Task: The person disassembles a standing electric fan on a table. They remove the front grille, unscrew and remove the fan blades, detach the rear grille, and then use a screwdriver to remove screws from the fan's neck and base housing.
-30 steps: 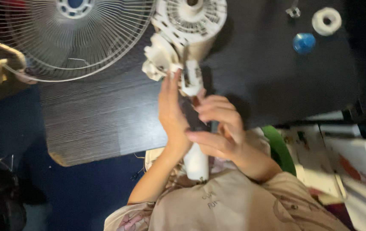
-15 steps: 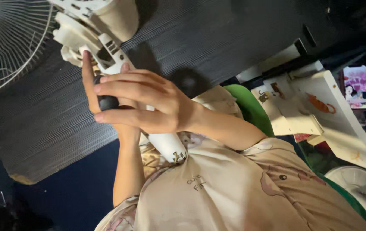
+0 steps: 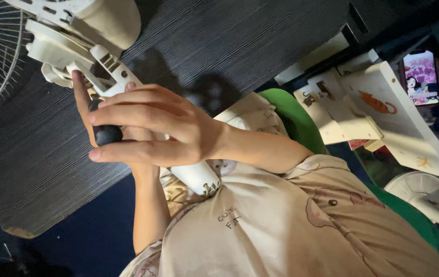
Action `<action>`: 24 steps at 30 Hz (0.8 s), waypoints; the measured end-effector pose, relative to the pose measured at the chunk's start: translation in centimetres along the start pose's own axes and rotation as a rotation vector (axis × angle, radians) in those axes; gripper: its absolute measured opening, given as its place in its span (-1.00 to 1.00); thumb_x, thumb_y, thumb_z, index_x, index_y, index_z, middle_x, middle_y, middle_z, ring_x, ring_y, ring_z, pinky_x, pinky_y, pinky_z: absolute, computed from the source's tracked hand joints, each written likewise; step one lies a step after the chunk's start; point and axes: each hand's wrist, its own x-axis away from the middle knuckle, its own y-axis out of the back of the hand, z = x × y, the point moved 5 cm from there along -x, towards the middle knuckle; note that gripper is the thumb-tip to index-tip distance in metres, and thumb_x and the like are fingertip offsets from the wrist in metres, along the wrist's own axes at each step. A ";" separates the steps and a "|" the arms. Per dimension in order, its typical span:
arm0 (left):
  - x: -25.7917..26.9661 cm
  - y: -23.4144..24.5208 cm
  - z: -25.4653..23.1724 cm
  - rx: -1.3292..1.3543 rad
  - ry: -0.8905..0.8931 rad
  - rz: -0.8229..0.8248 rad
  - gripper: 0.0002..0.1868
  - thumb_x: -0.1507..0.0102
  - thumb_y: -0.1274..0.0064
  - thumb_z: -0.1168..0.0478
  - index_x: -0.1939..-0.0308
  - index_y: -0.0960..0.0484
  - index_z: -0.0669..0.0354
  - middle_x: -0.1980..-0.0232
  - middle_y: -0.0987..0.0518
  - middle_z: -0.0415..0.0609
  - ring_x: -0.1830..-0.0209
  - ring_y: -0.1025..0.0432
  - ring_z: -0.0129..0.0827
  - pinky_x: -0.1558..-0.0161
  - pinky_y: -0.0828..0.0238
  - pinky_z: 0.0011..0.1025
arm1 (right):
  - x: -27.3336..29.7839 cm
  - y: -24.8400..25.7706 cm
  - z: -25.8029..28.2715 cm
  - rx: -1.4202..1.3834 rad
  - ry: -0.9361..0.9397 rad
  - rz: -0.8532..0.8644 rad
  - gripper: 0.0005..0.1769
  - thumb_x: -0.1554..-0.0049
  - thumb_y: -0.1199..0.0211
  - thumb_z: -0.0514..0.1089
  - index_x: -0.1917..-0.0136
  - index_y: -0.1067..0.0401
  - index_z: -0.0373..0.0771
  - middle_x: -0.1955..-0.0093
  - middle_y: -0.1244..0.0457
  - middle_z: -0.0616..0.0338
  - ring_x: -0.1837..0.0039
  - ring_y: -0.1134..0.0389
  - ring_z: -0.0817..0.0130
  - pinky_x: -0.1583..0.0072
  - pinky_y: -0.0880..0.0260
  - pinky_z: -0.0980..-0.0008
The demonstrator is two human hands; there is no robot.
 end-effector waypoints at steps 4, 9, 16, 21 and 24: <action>0.2 0.3 0.7 0.011 0.034 0.010 -0.33 -0.40 -0.13 0.16 -0.51 -0.17 0.23 -0.20 -0.56 0.05 -0.17 -0.49 -0.22 -0.29 -0.49 -0.31 | 0.1 0.0 -0.4 -0.100 -0.028 -0.007 -0.65 -0.26 -0.55 -0.22 -0.27 -0.54 -0.11 -0.32 -0.20 0.04 -0.34 -0.32 0.12 -0.44 -0.39 0.12; 1.0 1.1 0.7 -0.348 -0.189 -0.022 -0.37 -0.46 -0.13 0.19 -0.51 -0.19 0.24 -0.33 -0.48 0.09 -0.33 -0.42 -0.16 -0.41 -0.39 -0.31 | -0.7 0.4 -0.4 -0.175 -0.075 -0.009 -0.58 -0.14 -0.52 -0.32 -0.24 -0.47 -0.27 -0.30 -0.19 -0.01 -0.34 -0.36 0.01 -0.41 -0.47 0.01; 0.3 0.7 1.1 -0.574 -0.207 -0.119 -0.30 -0.32 -0.31 0.23 -0.49 -0.34 0.22 -0.51 -0.40 0.17 -0.46 -0.37 -0.02 -0.44 -0.33 -0.24 | -1.1 0.6 -0.6 -0.251 -0.119 0.120 -0.57 -0.14 -0.42 -0.41 -0.22 -0.32 -0.29 -0.29 -0.18 -0.21 -0.35 -0.34 -0.20 -0.41 -0.44 -0.12; -0.6 0.6 0.6 -0.567 -0.241 -0.124 -0.17 -0.23 -0.44 0.20 -0.47 -0.31 0.28 -0.45 -0.42 0.22 -0.41 -0.39 0.04 -0.42 -0.33 -0.18 | 0.5 5.7 -1.9 -0.271 -0.374 -0.029 -0.55 0.00 -0.39 -0.29 -0.15 -0.36 -0.40 -0.21 -0.32 -0.15 -0.20 -0.47 0.04 -0.12 -0.61 -0.02; -0.4 0.8 1.1 -0.414 -0.141 -0.132 -0.11 -0.25 -0.41 0.21 -0.51 -0.19 0.34 -0.43 -0.41 0.20 -0.37 -0.42 -0.06 -0.37 -0.39 -0.24 | 3.9 7.8 -4.8 -0.122 -0.421 -0.262 -0.56 -0.15 -0.40 -0.28 -0.21 -0.28 -0.36 -0.18 -0.34 -0.10 -0.16 -0.48 0.13 -0.17 -0.65 0.09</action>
